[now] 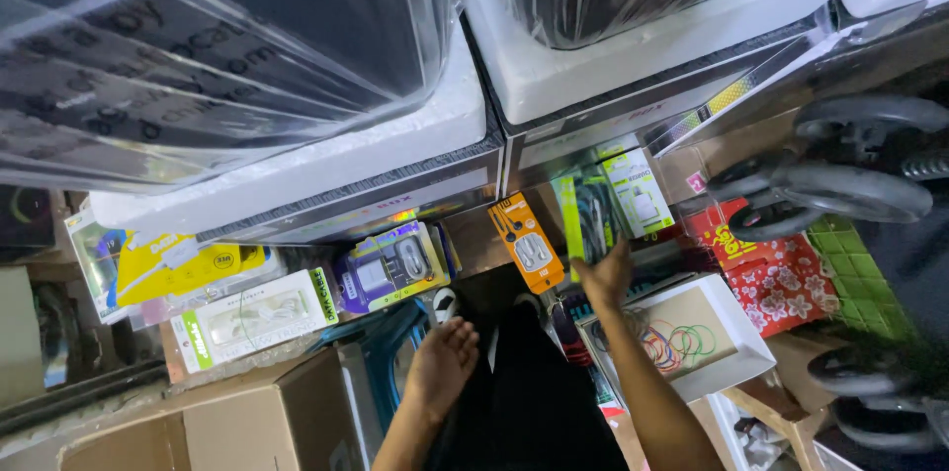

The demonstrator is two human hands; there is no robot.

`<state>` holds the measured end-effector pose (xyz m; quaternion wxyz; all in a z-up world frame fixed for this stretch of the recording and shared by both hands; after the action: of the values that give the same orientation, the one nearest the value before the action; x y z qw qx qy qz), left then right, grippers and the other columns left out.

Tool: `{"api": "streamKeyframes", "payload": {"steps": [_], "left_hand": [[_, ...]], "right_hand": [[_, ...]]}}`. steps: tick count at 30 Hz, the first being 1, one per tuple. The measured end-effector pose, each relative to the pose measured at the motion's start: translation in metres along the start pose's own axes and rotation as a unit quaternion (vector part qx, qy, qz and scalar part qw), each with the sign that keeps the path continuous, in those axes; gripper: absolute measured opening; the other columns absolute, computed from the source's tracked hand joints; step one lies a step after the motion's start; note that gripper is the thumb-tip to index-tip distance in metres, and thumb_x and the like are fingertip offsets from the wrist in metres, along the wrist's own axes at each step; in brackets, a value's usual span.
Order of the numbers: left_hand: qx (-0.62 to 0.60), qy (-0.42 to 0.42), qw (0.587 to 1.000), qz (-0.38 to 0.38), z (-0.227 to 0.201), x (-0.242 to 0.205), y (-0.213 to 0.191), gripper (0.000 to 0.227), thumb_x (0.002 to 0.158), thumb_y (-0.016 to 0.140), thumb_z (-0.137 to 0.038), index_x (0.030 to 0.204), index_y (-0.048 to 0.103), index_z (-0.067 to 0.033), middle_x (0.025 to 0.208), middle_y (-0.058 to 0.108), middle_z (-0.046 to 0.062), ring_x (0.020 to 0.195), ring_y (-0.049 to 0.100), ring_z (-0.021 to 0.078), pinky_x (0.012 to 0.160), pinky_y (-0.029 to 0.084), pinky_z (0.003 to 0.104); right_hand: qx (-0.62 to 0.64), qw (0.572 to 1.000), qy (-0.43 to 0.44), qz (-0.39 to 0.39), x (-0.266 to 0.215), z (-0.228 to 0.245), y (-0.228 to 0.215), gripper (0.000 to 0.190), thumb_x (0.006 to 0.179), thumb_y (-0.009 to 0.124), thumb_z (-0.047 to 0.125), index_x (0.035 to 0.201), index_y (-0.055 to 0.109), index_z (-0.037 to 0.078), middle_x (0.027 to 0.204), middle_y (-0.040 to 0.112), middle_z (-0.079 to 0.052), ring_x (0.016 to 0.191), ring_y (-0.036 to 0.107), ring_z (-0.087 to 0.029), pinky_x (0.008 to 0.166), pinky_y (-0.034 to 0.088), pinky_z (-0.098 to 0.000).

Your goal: Organizing various electronic accessories, phone cases, and cables into boxes in a retail stock area.

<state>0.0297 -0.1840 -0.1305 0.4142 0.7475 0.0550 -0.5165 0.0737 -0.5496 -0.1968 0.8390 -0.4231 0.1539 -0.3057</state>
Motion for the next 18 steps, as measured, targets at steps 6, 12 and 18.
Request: {"api": "streamKeyframes", "payload": {"steps": [6, 12, 18], "left_hand": [[0.673, 0.406, 0.616, 0.051, -0.027, -0.07, 0.162, 0.04, 0.09, 0.068, -0.032, 0.122, 0.062, -0.0086, 0.115, 0.069, 0.012, 0.112, 0.062, 0.0306, 0.098, 0.049, 0.044], [0.844, 0.379, 0.335, 0.178, -0.018, -0.039, 0.219, 0.079, 0.076, 0.079, -0.052, 0.135, 0.056, -0.0048, 0.135, 0.058, 0.023, 0.125, 0.05, 0.0407, 0.099, 0.036, 0.053], [0.789, -0.055, 0.434, 0.431, 0.012, -0.008, 0.165, 0.075, 0.085, 0.069, -0.058, 0.136, 0.062, -0.0029, 0.137, 0.066, 0.016, 0.13, 0.058, 0.0274, 0.109, 0.041, 0.037]], "right_hand": [[0.09, 0.971, -0.119, 0.184, -0.053, 0.073, -0.045, 0.1, 0.059, 0.092, 0.029, 0.144, 0.046, 0.004, 0.133, 0.059, -0.022, 0.125, 0.056, -0.043, 0.103, 0.047, -0.0474], [0.019, 0.868, -0.391, 0.305, -0.089, 0.2, -0.135, 0.094, 0.052, 0.087, 0.017, 0.137, 0.051, 0.003, 0.132, 0.058, -0.019, 0.126, 0.052, -0.039, 0.104, 0.041, -0.0489], [-0.074, 0.792, -0.474, 0.378, -0.111, 0.244, -0.156, 0.09, 0.062, 0.082, 0.013, 0.147, 0.053, 0.014, 0.139, 0.059, -0.008, 0.135, 0.05, -0.03, 0.117, 0.037, -0.0463]]}}
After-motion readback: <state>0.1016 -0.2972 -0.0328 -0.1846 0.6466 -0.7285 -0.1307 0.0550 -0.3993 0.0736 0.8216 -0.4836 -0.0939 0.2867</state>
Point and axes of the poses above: each hand's wrist, its own x-axis towards the middle knuckle, its own y-axis out of the palm, z = x × y, the point moved 8 cm from there along x, towards the middle knuckle
